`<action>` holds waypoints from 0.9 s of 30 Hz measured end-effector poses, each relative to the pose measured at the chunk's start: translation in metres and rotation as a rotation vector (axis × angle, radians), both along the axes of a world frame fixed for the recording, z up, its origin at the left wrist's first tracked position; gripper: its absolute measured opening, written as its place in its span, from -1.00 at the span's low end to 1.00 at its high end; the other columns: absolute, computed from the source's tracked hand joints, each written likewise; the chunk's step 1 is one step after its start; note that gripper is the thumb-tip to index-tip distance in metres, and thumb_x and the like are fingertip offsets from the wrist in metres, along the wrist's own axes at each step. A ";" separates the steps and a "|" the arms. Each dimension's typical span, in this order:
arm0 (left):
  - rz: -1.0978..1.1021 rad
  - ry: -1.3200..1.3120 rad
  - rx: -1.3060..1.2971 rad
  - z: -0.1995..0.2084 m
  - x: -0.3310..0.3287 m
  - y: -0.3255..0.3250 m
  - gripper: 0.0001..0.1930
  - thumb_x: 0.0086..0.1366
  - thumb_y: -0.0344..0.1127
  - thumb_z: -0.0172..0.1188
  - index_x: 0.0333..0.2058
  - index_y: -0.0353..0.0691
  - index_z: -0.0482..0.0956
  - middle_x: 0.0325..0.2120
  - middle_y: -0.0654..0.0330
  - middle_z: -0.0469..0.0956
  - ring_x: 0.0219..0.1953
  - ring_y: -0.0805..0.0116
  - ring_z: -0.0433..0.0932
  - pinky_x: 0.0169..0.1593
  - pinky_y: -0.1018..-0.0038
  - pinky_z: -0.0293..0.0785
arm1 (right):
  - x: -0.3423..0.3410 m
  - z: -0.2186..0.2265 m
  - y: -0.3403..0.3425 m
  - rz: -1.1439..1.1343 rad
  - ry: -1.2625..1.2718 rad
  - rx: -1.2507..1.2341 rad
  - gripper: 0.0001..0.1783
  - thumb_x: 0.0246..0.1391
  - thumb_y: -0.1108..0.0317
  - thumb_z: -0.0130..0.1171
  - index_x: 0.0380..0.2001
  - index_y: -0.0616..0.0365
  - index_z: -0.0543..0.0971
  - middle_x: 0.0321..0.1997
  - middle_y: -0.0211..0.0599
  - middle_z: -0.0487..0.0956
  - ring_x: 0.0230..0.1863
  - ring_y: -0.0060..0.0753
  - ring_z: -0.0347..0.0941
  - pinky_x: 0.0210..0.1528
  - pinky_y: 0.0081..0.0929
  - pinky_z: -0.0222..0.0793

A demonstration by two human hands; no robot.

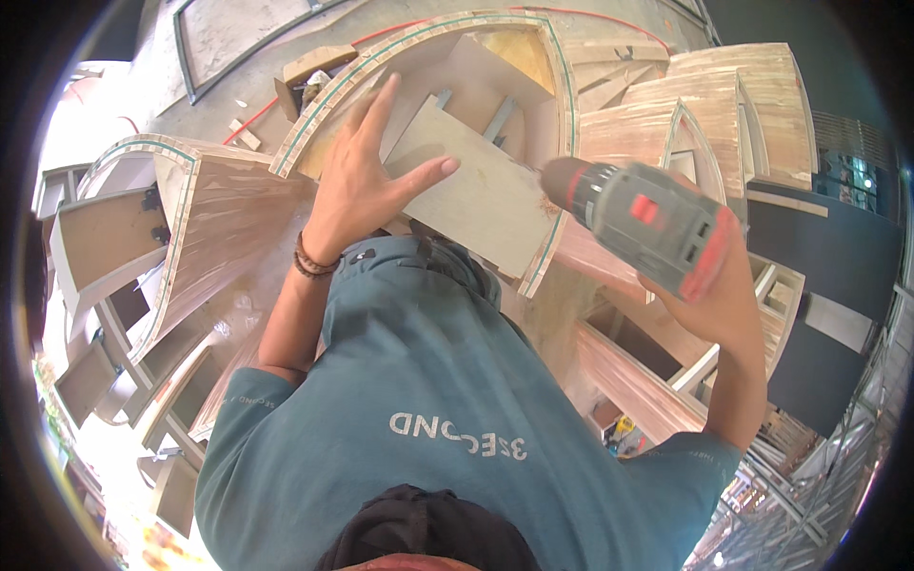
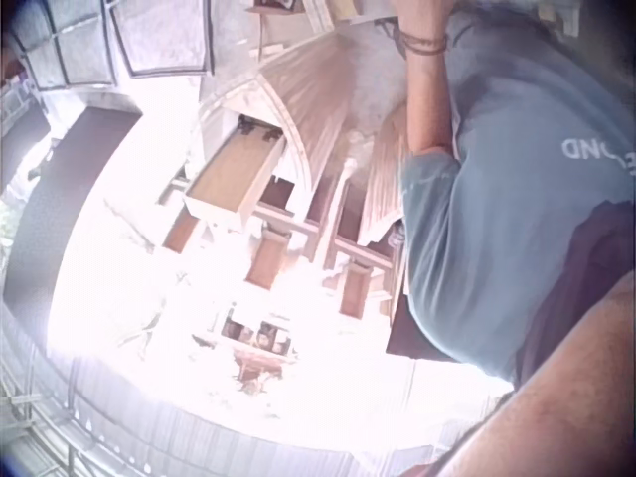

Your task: The person uses a cordless drill to create holes in the side panels of a small wooden drawer box. They hold the drawer steady with one hand while operating the drill with the other, drilling multiple holes into the same piece of wood before moving to another drawer unit.

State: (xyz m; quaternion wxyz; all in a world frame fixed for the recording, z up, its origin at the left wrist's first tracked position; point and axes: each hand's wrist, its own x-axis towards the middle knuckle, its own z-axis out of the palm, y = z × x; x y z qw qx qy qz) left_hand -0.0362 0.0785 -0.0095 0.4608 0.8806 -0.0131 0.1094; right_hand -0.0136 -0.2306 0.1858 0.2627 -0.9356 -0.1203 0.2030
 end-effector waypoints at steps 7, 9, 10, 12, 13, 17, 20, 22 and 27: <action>-0.357 0.233 -0.584 -0.045 0.022 0.025 -0.17 0.37 0.16 0.15 0.39 -0.33 0.19 0.32 -0.11 0.31 0.39 0.08 0.24 0.41 0.27 0.15 | 0.036 -0.020 0.047 0.161 -0.067 -0.114 -0.12 -0.20 0.36 0.51 0.24 0.24 0.37 0.19 -0.09 0.50 0.18 -0.23 0.45 0.22 -0.31 0.33; -0.382 0.415 -0.975 -0.061 0.039 0.033 -0.24 0.46 0.18 -0.03 0.39 -0.32 0.20 0.32 -0.06 0.32 0.40 0.15 0.23 0.42 0.31 0.13 | 0.050 -0.016 0.069 0.135 0.000 -0.167 -0.17 -0.25 0.33 0.50 0.20 0.16 0.45 0.13 -0.11 0.54 0.13 -0.19 0.48 0.19 -0.30 0.36; -0.351 0.357 -0.854 -0.064 0.045 0.031 -0.30 0.53 0.18 -0.21 0.34 -0.32 0.31 0.22 0.00 0.44 0.30 0.25 0.35 0.36 0.35 0.21 | 0.053 -0.015 0.076 0.187 -0.050 -0.182 -0.18 -0.26 0.32 0.50 0.18 0.15 0.48 0.09 -0.12 0.56 0.09 -0.19 0.49 0.16 -0.31 0.37; -0.423 0.383 -0.893 -0.085 0.060 0.029 -0.34 0.54 0.15 -0.21 0.24 -0.33 0.44 0.10 0.04 0.54 0.18 0.31 0.45 0.30 0.39 0.28 | 0.059 -0.014 0.092 0.302 -0.146 -0.210 -0.21 -0.29 0.31 0.51 0.14 0.12 0.53 0.02 -0.14 0.60 0.01 -0.18 0.53 0.11 -0.32 0.40; -0.464 0.398 -0.910 -0.092 0.066 0.028 -0.36 0.55 0.14 -0.21 0.20 -0.34 0.50 0.04 0.06 0.59 0.12 0.34 0.49 0.27 0.41 0.31 | 0.062 -0.013 0.100 0.308 -0.117 -0.163 -0.22 -0.29 0.31 0.50 0.13 0.13 0.53 -0.01 -0.15 0.62 -0.02 -0.19 0.54 0.09 -0.34 0.41; -0.398 0.498 -0.841 -0.103 0.086 0.013 -0.31 0.51 0.22 -0.15 -0.15 -0.40 0.65 -0.26 0.09 0.63 -0.20 0.42 0.51 0.03 0.46 0.41 | 0.072 -0.019 0.114 0.263 0.012 -0.028 -0.26 -0.30 0.33 0.47 0.10 0.16 0.55 -0.10 -0.19 0.66 -0.14 -0.22 0.58 0.03 -0.39 0.43; -0.396 0.498 -0.774 -0.107 0.094 0.005 -0.29 0.50 0.25 -0.12 -0.31 -0.40 0.64 -0.45 0.15 0.59 -0.36 0.44 0.47 -0.15 0.43 0.43 | 0.078 -0.018 0.120 0.227 0.087 -0.033 -0.28 -0.31 0.35 0.44 0.08 0.17 0.56 -0.13 -0.19 0.68 -0.17 -0.23 0.60 0.01 -0.42 0.43; -0.386 0.485 -0.795 -0.109 0.097 0.002 -0.29 0.49 0.25 -0.10 -0.38 -0.39 0.61 -0.54 0.20 0.54 -0.44 0.46 0.43 -0.24 0.42 0.42 | 0.082 -0.016 0.124 0.237 0.106 -0.057 -0.28 -0.32 0.36 0.42 0.07 0.18 0.56 -0.14 -0.20 0.68 -0.18 -0.25 0.60 0.00 -0.43 0.43; -0.359 0.466 -0.886 -0.111 0.098 -0.001 -0.45 0.46 0.12 0.03 -0.45 -0.31 0.56 -0.58 0.34 0.46 -0.48 0.59 0.36 -0.33 0.52 0.34 | 0.086 -0.017 0.126 0.228 0.113 -0.024 -0.28 -0.33 0.36 0.42 0.06 0.21 0.56 -0.14 -0.24 0.68 -0.16 -0.36 0.60 0.03 -0.44 0.42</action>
